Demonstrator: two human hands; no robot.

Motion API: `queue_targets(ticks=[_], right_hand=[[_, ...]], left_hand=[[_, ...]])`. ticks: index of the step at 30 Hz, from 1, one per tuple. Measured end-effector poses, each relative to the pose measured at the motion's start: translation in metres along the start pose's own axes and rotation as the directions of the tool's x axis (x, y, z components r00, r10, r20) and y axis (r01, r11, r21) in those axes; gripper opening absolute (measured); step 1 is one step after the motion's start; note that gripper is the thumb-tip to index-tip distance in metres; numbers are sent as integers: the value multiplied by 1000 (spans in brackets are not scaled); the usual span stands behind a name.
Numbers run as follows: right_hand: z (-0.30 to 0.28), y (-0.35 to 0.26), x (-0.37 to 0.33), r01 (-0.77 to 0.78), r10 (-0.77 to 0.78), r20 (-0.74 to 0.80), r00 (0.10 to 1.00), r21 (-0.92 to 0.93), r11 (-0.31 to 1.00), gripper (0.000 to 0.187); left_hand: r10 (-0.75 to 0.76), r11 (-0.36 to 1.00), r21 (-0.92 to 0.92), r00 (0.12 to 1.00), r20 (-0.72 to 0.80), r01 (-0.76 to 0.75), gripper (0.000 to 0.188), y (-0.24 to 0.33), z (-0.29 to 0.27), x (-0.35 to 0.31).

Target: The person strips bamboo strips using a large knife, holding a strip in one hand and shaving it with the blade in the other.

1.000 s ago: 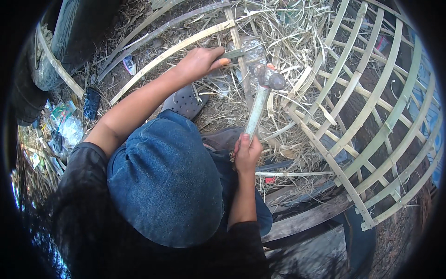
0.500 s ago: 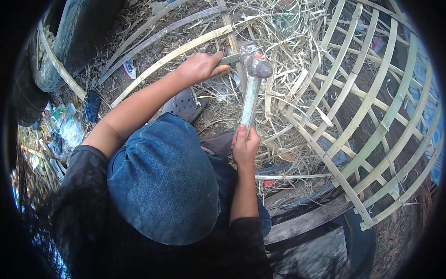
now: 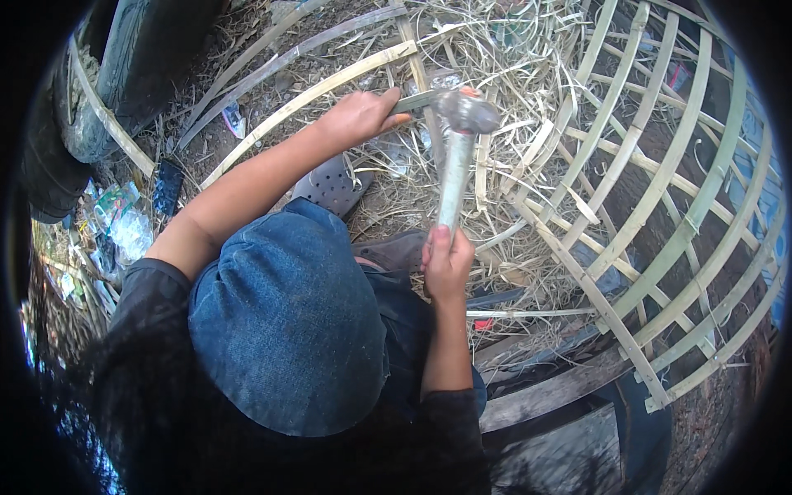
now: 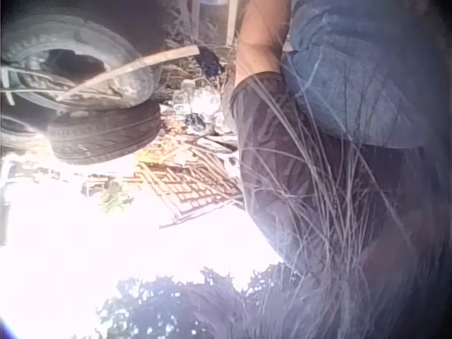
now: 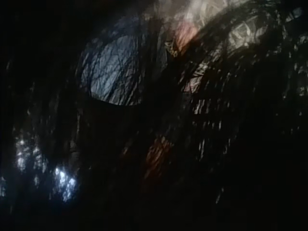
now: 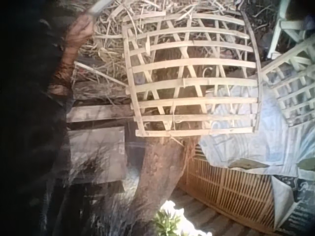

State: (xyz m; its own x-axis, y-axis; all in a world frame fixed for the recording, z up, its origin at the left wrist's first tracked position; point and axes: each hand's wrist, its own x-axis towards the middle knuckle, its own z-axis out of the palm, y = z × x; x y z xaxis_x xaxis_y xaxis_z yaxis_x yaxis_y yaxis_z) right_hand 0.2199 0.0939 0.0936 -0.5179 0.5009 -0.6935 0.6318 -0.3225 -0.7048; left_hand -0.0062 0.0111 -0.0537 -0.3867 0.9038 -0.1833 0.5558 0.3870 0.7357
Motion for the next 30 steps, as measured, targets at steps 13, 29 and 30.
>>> queue_targets(ticks=[13,29,30], right_hand=[[0,1,10,-19,16,-37,999,-76,997,39],[8,11,-1,64,-58,-51,997,134,989,42],[9,8,-1,60,-54,-47,997,138,989,42]], left_hand=[[-16,1000,-15,1000,22,17,48,3,-2,0],[-8,1000,-16,1000,19,9,49,3,1,1],[-13,1000,-13,1000,23,13,49,1,0,0]])
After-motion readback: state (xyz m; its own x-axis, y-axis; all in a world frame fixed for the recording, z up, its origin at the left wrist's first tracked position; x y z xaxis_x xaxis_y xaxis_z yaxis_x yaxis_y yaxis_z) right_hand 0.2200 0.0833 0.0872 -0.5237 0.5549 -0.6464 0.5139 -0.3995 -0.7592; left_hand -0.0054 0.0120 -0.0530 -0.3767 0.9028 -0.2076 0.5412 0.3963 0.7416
